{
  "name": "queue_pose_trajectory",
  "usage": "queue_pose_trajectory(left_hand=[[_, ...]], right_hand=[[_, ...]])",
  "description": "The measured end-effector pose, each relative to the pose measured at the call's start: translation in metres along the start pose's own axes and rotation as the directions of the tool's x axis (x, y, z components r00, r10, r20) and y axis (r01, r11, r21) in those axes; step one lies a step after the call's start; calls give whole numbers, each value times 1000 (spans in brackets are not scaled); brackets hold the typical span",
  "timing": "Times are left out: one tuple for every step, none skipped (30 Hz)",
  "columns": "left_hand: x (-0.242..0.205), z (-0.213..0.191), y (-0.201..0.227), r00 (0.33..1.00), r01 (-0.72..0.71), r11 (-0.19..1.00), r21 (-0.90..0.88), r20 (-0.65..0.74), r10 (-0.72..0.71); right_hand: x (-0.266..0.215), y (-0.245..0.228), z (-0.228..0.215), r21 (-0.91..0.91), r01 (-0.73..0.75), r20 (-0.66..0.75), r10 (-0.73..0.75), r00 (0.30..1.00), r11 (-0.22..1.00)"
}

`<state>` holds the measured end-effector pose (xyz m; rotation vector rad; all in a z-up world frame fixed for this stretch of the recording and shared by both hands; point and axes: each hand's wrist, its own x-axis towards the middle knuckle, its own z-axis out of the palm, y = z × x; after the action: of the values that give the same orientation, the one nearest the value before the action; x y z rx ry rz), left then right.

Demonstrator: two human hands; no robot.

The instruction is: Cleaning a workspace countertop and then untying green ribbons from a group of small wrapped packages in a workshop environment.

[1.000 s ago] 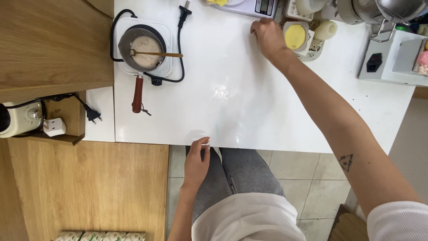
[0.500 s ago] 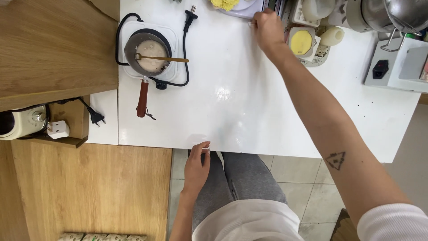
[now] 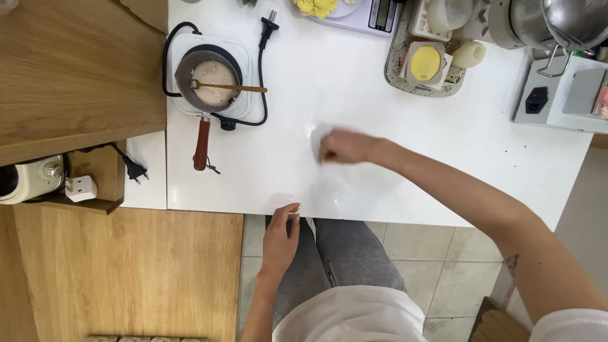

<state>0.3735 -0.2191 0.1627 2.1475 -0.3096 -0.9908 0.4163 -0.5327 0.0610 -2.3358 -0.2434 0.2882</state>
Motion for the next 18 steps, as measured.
queue_pose_trajectory(left_hand=[[-1, 0, -2, 1000, 6, 1000, 1, -4, -6], [-2, 0, -4, 1000, 12, 1000, 1, -7, -12], [-3, -1, -7, 1000, 17, 1000, 0, -12, -17], [-4, 0, -11, 1000, 6, 1000, 20, -21, -6], [-7, 0, -14, 1000, -1, 999, 43, -26, 2], [-9, 0, -15, 1000, 7, 999, 45, -25, -6], [-7, -1, -15, 1000, 14, 999, 45, -13, -14], [-6, -1, -15, 1000, 21, 999, 46, -2, -21], [-7, 0, -14, 1000, 23, 999, 48, 2, -23], [-8, 0, -11, 999, 38, 998, 45, -2, -37], [-11, -1, -9, 999, 51, 998, 43, -1, -51], [-14, -1, -9, 999, 52, 998, 44, 8, -53], [-11, 0, -9, 999, 47, 999, 21, -2, -47], [-8, 0, -8, 999, 41, 999, -3, -11, -41], [-10, -1, -10, 999, 41, 999, -1, -12, -41], [-13, -3, -12, 999, 39, 999, 1, -14, -39], [-15, -5, -15, 999, 35, 999, 5, -15, -35], [-15, -9, -16, 999, 34, 999, 7, -15, -33]], right_hand=[[-6, -12, -5, 86, -46, 222, 25, 975, 995], [-11, -23, -9, 159, -108, 435, 29, 900, 981], [-2, -2, -19, 161, -104, 438, 24, 899, 981], [6, 19, -28, 90, -128, 94, 120, 988, 988], [13, 39, -34, 38, -179, -267, 182, 946, 983], [26, 60, -38, 45, -178, -263, 184, 947, 983], [40, 83, -44, 50, -278, -414, 273, 868, 959], [53, 106, -50, 71, -373, -553, 347, 757, 925], [56, 104, -42, 74, -375, -553, 351, 756, 924], [58, 102, -33, 96, -377, -573, 361, 736, 921], [59, 98, -25, 119, -383, -593, 375, 713, 916], [41, 57, -13, 122, -390, -591, 383, 710, 913], [28, 21, -6, 122, -326, -489, 343, 802, 937], [16, -16, 2, 129, -261, -379, 291, 879, 957], [-17, -31, 30, 130, -259, -379, 290, 879, 957], [-50, -45, 59, 115, -125, -102, 136, 985, 986], [-83, -60, 89, 138, 13, 180, -38, 983, 990], [-85, -63, 81, 138, 13, 178, -38, 983, 990]])
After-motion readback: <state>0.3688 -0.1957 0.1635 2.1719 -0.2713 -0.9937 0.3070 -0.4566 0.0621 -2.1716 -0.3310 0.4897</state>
